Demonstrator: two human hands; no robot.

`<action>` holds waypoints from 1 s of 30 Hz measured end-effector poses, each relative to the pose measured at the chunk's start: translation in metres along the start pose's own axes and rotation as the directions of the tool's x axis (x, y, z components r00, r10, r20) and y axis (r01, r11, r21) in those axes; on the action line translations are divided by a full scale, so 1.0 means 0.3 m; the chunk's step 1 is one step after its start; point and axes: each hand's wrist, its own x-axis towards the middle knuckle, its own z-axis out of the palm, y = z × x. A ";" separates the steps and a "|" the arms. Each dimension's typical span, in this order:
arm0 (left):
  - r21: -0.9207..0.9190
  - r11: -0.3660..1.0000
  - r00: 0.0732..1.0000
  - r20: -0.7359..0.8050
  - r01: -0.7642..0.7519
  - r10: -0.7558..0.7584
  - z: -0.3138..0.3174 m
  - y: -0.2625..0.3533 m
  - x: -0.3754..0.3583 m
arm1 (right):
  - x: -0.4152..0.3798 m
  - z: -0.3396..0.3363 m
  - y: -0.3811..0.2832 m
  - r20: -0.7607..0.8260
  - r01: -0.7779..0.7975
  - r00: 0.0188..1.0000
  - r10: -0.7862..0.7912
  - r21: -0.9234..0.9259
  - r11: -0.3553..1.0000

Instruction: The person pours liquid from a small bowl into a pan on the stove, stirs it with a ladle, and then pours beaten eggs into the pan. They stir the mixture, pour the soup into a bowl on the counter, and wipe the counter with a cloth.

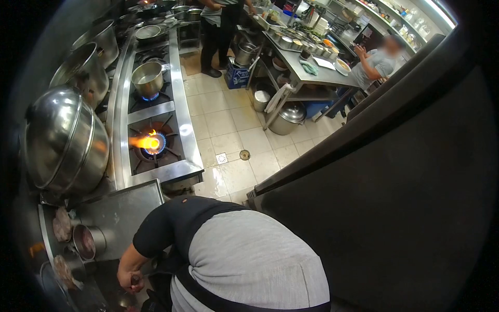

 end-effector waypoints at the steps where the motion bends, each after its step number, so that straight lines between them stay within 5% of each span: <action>1: 0.002 1.000 1.000 0.001 0.004 -0.004 -0.011 -0.005 0.005 | 0.012 -0.009 0.005 0.005 -0.030 1.000 0.030 0.005 1.000; 9: 0.012 1.000 0.999 0.042 -0.026 0.026 -0.110 -0.029 0.167 | -0.019 0.107 0.006 -0.129 -0.076 0.991 0.047 -0.226 0.971; 13: 0.489 0.850 0.968 -0.043 -0.195 0.247 0.032 0.044 -0.003 | 0.057 0.006 -0.003 0.063 -0.102 0.990 0.123 -0.265 0.959; 14: 0.610 0.746 0.925 -0.055 -0.266 0.375 0.091 0.069 -0.085 | 0.040 0.013 0.008 -0.116 -0.134 0.990 0.082 -0.575 0.807; 15: 0.731 0.574 0.780 -0.092 -0.370 0.620 0.164 0.098 -0.175 | 0.013 0.021 0.027 -0.266 -0.211 0.964 -0.018 -0.802 0.558; 16: 0.732 0.577 0.785 -0.095 -0.362 0.612 0.146 0.145 -0.206 | -0.017 0.032 0.047 -0.363 -0.318 0.918 -0.160 -0.915 0.249; 17: 0.751 0.212 0.635 0.332 -0.625 0.697 0.118 0.201 -0.236 | -0.050 0.034 0.060 -0.395 -0.441 0.860 -0.324 -0.894 -0.079; 18: 0.575 -0.166 0.380 0.702 -0.801 0.602 0.100 0.230 -0.248 | -0.084 0.035 0.059 -0.353 -0.558 0.798 -0.488 -0.740 -0.377; 19: 0.591 -0.244 0.405 0.746 -0.769 0.529 0.028 0.230 -0.190 | -0.121 -0.022 0.057 -0.107 -0.420 0.799 -0.592 -0.803 -0.423; 20: 0.590 -0.243 0.401 0.744 -0.770 0.535 0.005 0.228 -0.179 | -0.155 -0.014 0.051 -0.108 -0.423 0.801 -0.590 -0.798 -0.429; 22: 0.767 0.304 0.761 0.343 -0.565 0.551 -0.067 0.246 -0.169 | -0.182 0.029 0.055 -0.132 -0.529 0.708 -0.694 -0.750 -0.397; 23: 0.909 0.376 0.728 -0.136 -0.177 0.672 0.069 0.240 -0.106 | -0.199 -0.001 0.086 0.012 -0.527 0.637 -0.770 -0.723 -0.447; 24: 0.911 0.399 0.712 -0.212 -0.103 0.669 0.236 0.232 -0.048 | -0.237 -0.012 0.095 0.194 -0.495 0.561 -0.804 -0.700 -0.515; 25: 0.850 0.332 0.739 0.096 -0.410 0.667 0.327 0.237 -0.014 | -0.262 -0.044 0.107 0.198 -0.347 0.546 -0.814 -0.831 -0.434; 26: 0.703 0.288 0.673 0.355 -0.650 0.649 0.169 0.233 0.187 | -0.333 0.004 0.107 0.202 -0.298 0.502 -0.841 -0.872 -0.388; 27: 0.503 0.267 0.544 0.556 -0.822 0.629 0.061 0.232 0.182 | -0.326 -0.031 0.122 0.266 -0.512 0.493 -0.828 -0.681 -0.523; 28: 0.269 0.265 0.377 0.699 -0.926 0.607 -0.001 0.187 0.038 | -0.243 -0.072 0.114 -0.132 -0.531 0.727 -0.674 -0.730 -0.430; 29: 0.262 0.428 0.495 0.584 -0.865 0.643 -0.046 0.182 -0.069 | -0.333 0.076 0.009 -0.255 -0.465 0.844 -0.472 -0.787 -0.406; 30: 0.363 0.538 0.648 0.377 -0.761 0.662 -0.043 0.167 -0.103 | -0.313 0.042 0.027 -0.156 -0.417 0.840 -0.520 -0.799 -0.434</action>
